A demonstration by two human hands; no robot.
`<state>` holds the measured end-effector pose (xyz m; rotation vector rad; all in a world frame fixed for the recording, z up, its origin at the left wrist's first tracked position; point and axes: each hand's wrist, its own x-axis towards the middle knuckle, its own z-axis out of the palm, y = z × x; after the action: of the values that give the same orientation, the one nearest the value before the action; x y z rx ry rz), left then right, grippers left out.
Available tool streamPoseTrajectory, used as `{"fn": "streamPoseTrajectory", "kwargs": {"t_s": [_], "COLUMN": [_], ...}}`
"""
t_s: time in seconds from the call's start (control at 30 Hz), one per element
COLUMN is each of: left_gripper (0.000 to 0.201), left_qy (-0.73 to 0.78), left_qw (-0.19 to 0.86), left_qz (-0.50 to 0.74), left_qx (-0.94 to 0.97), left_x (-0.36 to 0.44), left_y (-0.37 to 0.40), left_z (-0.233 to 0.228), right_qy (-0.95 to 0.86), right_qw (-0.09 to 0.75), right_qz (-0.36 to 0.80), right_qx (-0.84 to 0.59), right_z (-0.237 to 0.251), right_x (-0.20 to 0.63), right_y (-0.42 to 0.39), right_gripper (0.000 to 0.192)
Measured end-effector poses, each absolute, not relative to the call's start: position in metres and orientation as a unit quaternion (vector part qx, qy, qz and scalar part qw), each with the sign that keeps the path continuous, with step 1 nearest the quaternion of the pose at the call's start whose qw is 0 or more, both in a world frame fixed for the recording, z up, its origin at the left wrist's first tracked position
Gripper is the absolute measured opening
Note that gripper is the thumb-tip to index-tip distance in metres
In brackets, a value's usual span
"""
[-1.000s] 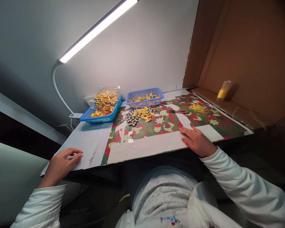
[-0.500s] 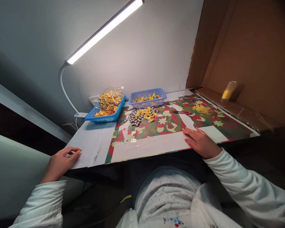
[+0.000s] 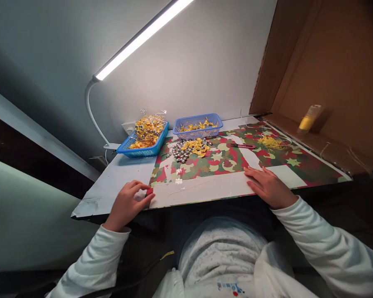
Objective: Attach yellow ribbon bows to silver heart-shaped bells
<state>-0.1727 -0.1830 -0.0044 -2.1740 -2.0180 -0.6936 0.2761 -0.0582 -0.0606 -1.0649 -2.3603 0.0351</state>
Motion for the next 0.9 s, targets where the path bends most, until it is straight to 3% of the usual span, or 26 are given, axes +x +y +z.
{"fn": "streamPoseTrajectory", "kwargs": {"t_s": [0.23,0.6,0.77,0.9], "left_gripper": [0.028,0.03,0.034,0.039], "left_qy": [-0.679,-0.816,-0.703,-0.643], "left_qw": [0.034,0.063,0.096,0.1], "left_qz": [-0.186,-0.186,-0.222,-0.148], "left_qx": [-0.71,-0.544,-0.669,-0.745], "left_x": [-0.154,-0.263,-0.214,-0.171], "left_y": [-0.166,-0.2,-0.201,-0.202], "left_z": [-0.006,0.009,-0.004,-0.022], "right_qy": [-0.875,-0.875,-0.873,-0.874], "right_qw": [0.28,0.288,0.288,0.287], "right_qz": [0.009,0.001,0.002,0.0], "right_qx": [-0.396,-0.39,-0.393,-0.392], "right_z": [-0.063,-0.064,-0.065,-0.066], "right_x": [0.276,0.277,0.278,0.279], "right_y": [-0.058,-0.057,-0.056,-0.056], "right_gripper": [0.035,0.035,0.035,0.035]}}
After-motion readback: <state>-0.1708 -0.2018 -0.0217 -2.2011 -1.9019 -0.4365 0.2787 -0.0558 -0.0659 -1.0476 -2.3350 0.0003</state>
